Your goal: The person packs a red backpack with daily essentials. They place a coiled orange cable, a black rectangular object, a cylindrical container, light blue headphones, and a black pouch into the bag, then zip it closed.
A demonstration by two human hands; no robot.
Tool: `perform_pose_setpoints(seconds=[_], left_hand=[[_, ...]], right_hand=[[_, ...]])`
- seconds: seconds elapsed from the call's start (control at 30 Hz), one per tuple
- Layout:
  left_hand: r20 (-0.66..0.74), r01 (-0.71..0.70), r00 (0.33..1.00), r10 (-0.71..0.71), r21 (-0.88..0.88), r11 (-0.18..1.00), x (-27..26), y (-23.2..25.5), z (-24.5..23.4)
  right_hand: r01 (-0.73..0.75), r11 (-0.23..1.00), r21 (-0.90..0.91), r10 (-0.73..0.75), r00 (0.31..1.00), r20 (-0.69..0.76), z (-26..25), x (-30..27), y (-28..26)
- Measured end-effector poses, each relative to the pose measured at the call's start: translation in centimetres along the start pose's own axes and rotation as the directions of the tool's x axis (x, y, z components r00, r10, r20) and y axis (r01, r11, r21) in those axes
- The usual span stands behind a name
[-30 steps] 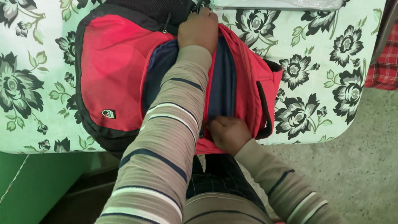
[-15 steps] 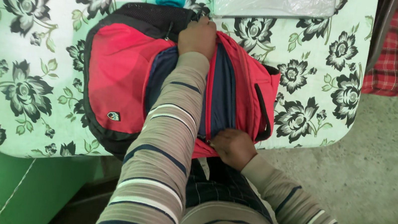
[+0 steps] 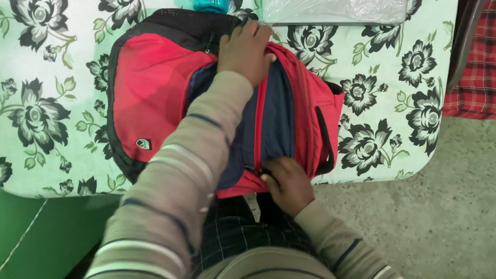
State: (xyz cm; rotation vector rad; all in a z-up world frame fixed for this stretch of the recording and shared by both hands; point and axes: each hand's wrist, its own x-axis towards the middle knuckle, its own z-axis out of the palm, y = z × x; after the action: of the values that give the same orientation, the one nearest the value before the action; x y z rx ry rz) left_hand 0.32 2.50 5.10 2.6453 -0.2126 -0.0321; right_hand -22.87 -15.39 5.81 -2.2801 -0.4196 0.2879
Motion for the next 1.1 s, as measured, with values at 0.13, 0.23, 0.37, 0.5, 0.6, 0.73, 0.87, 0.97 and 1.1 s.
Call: perform_pose_setpoints(seconds=[0.13,0.23,0.37,0.5,0.6,0.73,0.87,0.97,1.1], left_hand=[[-0.316,-0.109,0.944,0.089,-0.045,0.993,-5.6,1.6,-6.0],[-0.46,0.024,0.887,-0.037,-0.035,0.999,-12.2,2.1,-9.4],[-0.461,0.281,0.798,-0.388,-0.284,0.916,-20.3,3.2,-9.7],[-0.051,0.555,0.736,-0.675,-0.526,0.645,-25.3,5.2,-6.6],[-0.132,0.504,0.762,-0.634,-0.494,0.708,-25.9,6.7,-4.0],[-0.134,0.257,0.903,-0.408,-0.594,0.763,-24.4,9.5,-0.6],[0.08,0.217,0.959,-0.272,-0.826,0.52,-22.7,10.0,1.8],[-0.048,0.171,0.948,-0.314,-0.757,0.631,-24.1,9.5,3.1],[-0.243,0.19,0.911,-0.332,-0.469,0.863,-27.9,7.3,3.5]], right_hand=[[-0.019,1.0,-0.007,0.018,0.995,-0.096,-0.2,0.2,-0.7],[0.004,1.0,0.005,-0.003,0.989,-0.146,-0.9,0.6,-0.4],[0.0,0.996,0.09,0.016,0.984,-0.176,-1.7,0.8,0.0],[-0.013,0.987,0.158,0.04,0.985,-0.169,-1.7,0.7,0.7],[-0.201,0.933,0.298,0.233,0.969,-0.077,-1.2,0.3,1.5],[-0.168,0.919,0.357,0.219,0.97,-0.109,-1.0,-1.3,3.7],[-0.154,0.891,0.428,0.22,0.969,-0.109,-0.9,-3.0,5.4],[-0.197,0.787,0.585,0.272,0.961,-0.042,-1.0,-4.0,6.0],[-0.45,0.563,0.693,0.468,0.865,0.182,-1.0,-4.1,6.2]])
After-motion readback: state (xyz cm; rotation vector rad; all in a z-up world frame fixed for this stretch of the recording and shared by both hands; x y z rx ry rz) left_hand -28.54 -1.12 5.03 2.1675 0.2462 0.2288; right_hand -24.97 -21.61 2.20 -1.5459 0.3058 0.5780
